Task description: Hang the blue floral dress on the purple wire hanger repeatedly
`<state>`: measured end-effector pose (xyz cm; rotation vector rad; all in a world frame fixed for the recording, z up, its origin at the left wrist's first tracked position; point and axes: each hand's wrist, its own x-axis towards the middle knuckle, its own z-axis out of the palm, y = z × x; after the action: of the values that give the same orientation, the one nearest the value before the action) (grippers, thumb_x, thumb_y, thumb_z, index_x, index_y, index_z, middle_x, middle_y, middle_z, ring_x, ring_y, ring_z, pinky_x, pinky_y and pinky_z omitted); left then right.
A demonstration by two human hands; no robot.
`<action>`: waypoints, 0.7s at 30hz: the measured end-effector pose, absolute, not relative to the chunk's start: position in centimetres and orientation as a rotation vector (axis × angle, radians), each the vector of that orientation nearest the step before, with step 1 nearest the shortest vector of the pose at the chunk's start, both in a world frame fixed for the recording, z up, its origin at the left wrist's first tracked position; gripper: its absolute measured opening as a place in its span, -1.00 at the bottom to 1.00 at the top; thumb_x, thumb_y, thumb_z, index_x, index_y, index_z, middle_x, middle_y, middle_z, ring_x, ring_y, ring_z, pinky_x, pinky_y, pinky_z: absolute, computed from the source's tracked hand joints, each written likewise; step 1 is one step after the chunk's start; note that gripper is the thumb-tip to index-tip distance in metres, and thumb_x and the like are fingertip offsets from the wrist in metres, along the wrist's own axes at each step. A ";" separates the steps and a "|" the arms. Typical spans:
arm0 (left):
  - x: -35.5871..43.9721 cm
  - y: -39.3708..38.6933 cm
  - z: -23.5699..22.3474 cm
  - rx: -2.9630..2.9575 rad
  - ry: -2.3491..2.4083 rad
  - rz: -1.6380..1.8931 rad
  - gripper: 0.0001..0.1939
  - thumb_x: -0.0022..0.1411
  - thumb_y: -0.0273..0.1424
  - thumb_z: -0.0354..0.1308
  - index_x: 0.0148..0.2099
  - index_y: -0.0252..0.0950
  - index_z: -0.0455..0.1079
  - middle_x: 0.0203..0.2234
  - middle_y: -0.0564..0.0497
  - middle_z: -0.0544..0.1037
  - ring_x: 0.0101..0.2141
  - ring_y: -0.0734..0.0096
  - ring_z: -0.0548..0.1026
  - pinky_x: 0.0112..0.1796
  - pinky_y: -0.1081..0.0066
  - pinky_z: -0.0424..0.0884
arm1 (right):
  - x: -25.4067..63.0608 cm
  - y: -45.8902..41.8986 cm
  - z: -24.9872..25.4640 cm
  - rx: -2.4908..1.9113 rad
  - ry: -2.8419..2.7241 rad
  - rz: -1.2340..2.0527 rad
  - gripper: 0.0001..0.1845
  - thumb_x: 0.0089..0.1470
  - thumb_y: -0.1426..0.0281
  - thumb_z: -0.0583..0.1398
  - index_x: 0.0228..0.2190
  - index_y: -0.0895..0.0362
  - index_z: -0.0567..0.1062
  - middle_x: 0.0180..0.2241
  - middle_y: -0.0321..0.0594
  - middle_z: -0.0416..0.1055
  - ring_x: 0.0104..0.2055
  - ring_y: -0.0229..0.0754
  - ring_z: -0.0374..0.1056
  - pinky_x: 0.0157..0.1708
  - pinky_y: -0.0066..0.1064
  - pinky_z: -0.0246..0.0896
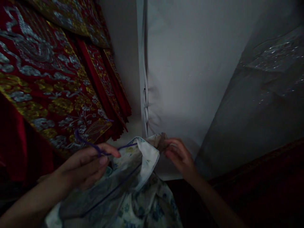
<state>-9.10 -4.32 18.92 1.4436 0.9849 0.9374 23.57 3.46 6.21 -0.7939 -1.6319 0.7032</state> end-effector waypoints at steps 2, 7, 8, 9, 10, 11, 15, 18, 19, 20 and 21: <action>-9.5 -3.8 19.5 1.376 0.994 0.795 -0.72 0.35 -0.14 0.16 -0.11 -0.24 0.49 -0.69 0.23 0.09 -0.68 0.67 -0.09 -0.65 0.63 -0.11 | 23.1 4.4 7.1 -0.818 -1.523 0.691 -0.53 0.24 0.15 0.24 0.11 -0.03 0.31 -0.07 -0.17 0.41 -0.25 -0.22 0.40 -0.21 -0.36 0.38; -10.7 -2.3 18.6 1.527 0.907 0.643 -0.65 0.34 -0.08 0.15 -0.17 -0.29 0.47 -0.71 0.18 0.22 -0.71 0.65 0.02 -0.67 0.61 -0.10 | 23.3 5.6 9.7 -0.747 -1.583 0.980 -0.57 0.22 -0.02 0.19 -0.14 0.08 0.49 -0.41 -0.29 0.42 -0.49 -0.30 0.29 -0.53 -0.48 0.24; -10.8 -1.7 18.2 1.578 0.943 0.722 -0.67 0.35 -0.09 0.15 -0.10 -0.27 0.47 -0.68 0.16 0.29 -0.70 0.62 0.07 -0.68 0.60 -0.07 | 23.4 5.7 10.2 -0.764 -1.580 1.074 -0.56 0.20 -0.04 0.20 -0.27 0.10 0.50 -0.53 -0.36 0.33 -0.58 -0.33 0.22 -0.63 -0.51 0.15; -10.8 -1.1 17.8 1.626 1.008 0.864 -0.67 0.34 -0.11 0.16 -0.03 -0.24 0.45 -0.64 0.12 0.37 -0.69 0.59 0.14 -0.68 0.59 -0.01 | 23.5 5.7 10.8 -0.786 -1.551 1.140 -0.53 0.18 -0.06 0.22 -0.38 0.12 0.48 -0.61 -0.40 0.25 -0.65 -0.37 0.13 -0.71 -0.54 0.05; -10.7 -0.6 17.4 1.674 1.091 1.054 -0.66 0.33 -0.14 0.18 0.04 -0.20 0.43 -0.55 0.08 0.48 -0.65 0.54 0.24 -0.66 0.57 0.10 | 23.6 5.7 11.4 -0.804 -1.494 1.170 -0.51 0.14 -0.06 0.25 -0.46 0.12 0.46 -0.65 -0.43 0.21 -0.70 -0.40 0.07 -0.77 -0.56 -0.04; -10.6 -0.1 17.1 1.726 1.180 1.259 -0.63 0.32 -0.16 0.21 0.10 -0.17 0.41 -0.41 0.02 0.56 -0.57 0.49 0.37 -0.59 0.54 0.25 | 23.7 5.8 12.1 -0.814 -1.418 1.167 -0.50 0.09 -0.06 0.29 -0.49 0.13 0.44 -0.67 -0.44 0.21 -0.73 -0.42 0.02 -0.81 -0.57 -0.11; -9.4 -0.1 16.2 1.997 1.418 1.925 -0.61 0.32 -0.30 0.22 0.16 -0.21 0.40 0.04 -0.10 0.51 -0.01 0.22 0.49 0.00 0.24 0.43 | 23.7 7.7 15.9 -0.802 -1.125 1.024 -0.54 -0.06 0.04 0.42 -0.54 0.14 0.42 -0.70 -0.46 0.25 -0.79 -0.48 -0.02 -0.87 -0.61 -0.23; -7.3 -1.5 14.9 2.189 1.345 2.104 -0.73 0.33 -0.40 0.19 0.07 -0.22 0.46 -0.11 -0.04 0.51 -0.07 0.26 0.47 0.00 0.26 0.39 | 24.2 9.4 18.8 -0.765 -0.964 0.943 -0.62 0.06 0.20 0.37 -0.57 0.14 0.39 -0.71 -0.48 0.24 -0.80 -0.50 -0.01 -0.87 -0.64 -0.20; -6.4 -1.8 14.2 2.255 1.306 2.020 -0.74 0.34 -0.42 0.16 0.06 -0.21 0.46 -0.18 -0.01 0.51 -0.14 0.30 0.49 -0.06 0.31 0.41 | 24.4 9.7 19.4 -0.751 -0.914 0.923 -0.64 0.11 0.24 0.34 -0.56 0.14 0.38 -0.71 -0.49 0.23 -0.80 -0.50 0.00 -0.86 -0.66 -0.18; -5.5 -1.9 13.3 2.307 1.283 1.852 -0.71 0.36 -0.43 0.13 0.11 -0.18 0.44 -0.24 0.02 0.52 -0.22 0.35 0.50 -0.13 0.36 0.43 | 24.8 9.8 19.7 -0.738 -0.862 0.904 -0.65 0.14 0.27 0.32 -0.56 0.13 0.37 -0.71 -0.50 0.22 -0.79 -0.50 0.00 -0.86 -0.67 -0.17; -4.5 -1.8 12.4 2.340 1.272 1.636 -0.64 0.39 -0.43 0.09 0.19 -0.16 0.39 -0.30 0.04 0.52 -0.29 0.38 0.50 -0.20 0.40 0.43 | 25.1 9.6 19.8 -0.732 -0.812 0.886 -0.66 0.15 0.29 0.32 -0.55 0.13 0.36 -0.71 -0.51 0.22 -0.79 -0.51 0.01 -0.86 -0.67 -0.17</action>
<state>-4.50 -1.85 12.43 2.3396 1.2715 1.6356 25.13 9.64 19.75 -0.7316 -0.8123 0.8855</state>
